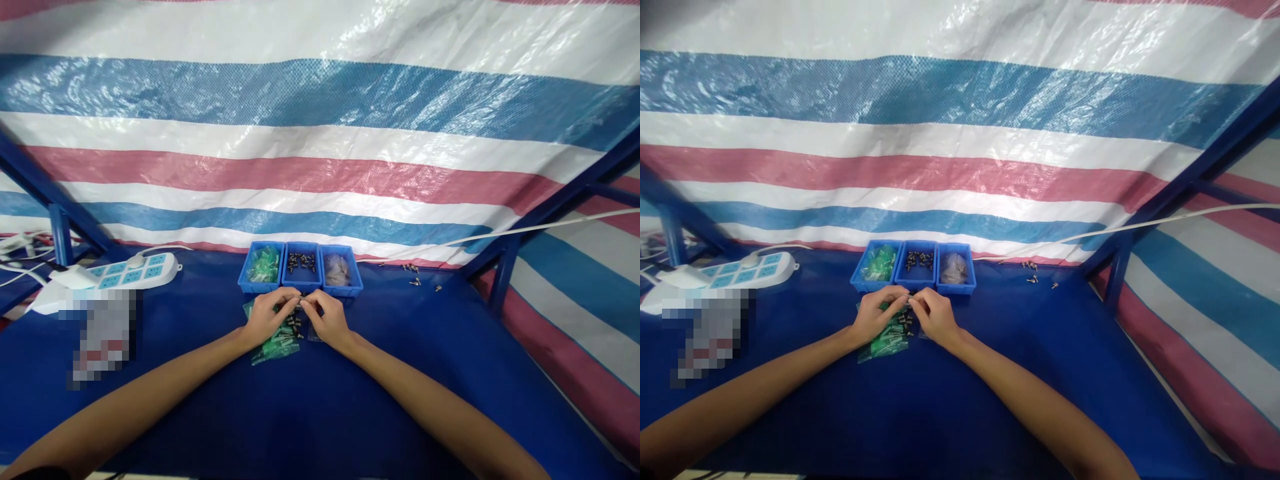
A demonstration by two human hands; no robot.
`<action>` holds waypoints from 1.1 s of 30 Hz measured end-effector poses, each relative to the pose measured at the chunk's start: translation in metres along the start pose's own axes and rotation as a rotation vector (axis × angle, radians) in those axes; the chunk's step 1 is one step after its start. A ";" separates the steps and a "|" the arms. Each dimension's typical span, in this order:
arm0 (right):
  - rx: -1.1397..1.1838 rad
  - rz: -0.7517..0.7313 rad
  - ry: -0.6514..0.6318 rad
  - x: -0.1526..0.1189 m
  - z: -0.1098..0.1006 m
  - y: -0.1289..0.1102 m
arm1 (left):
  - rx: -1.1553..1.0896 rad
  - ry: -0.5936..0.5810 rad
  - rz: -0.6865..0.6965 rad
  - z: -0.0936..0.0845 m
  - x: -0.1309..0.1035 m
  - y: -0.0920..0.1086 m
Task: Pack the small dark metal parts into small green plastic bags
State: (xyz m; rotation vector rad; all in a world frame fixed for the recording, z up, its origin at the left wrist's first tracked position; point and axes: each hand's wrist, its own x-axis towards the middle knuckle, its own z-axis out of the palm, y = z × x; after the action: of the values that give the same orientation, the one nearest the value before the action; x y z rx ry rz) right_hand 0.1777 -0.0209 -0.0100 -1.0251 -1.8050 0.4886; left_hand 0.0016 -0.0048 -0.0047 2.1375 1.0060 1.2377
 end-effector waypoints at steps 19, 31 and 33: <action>-0.501 0.222 0.050 0.062 -0.078 -0.005 | -0.201 0.037 -0.096 0.001 0.002 -0.005; -0.768 0.195 -0.970 0.038 -0.056 -0.040 | -0.185 0.059 -0.106 0.001 0.002 -0.004; -0.760 0.187 -1.003 0.035 -0.052 -0.038 | -0.184 0.054 -0.103 0.001 0.002 -0.004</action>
State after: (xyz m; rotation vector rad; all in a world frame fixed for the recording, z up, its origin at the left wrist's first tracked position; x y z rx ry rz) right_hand 0.2014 -0.0197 0.0599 -1.6438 -2.9296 0.4703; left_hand 0.0013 -0.0009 -0.0069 1.8987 0.9717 1.2919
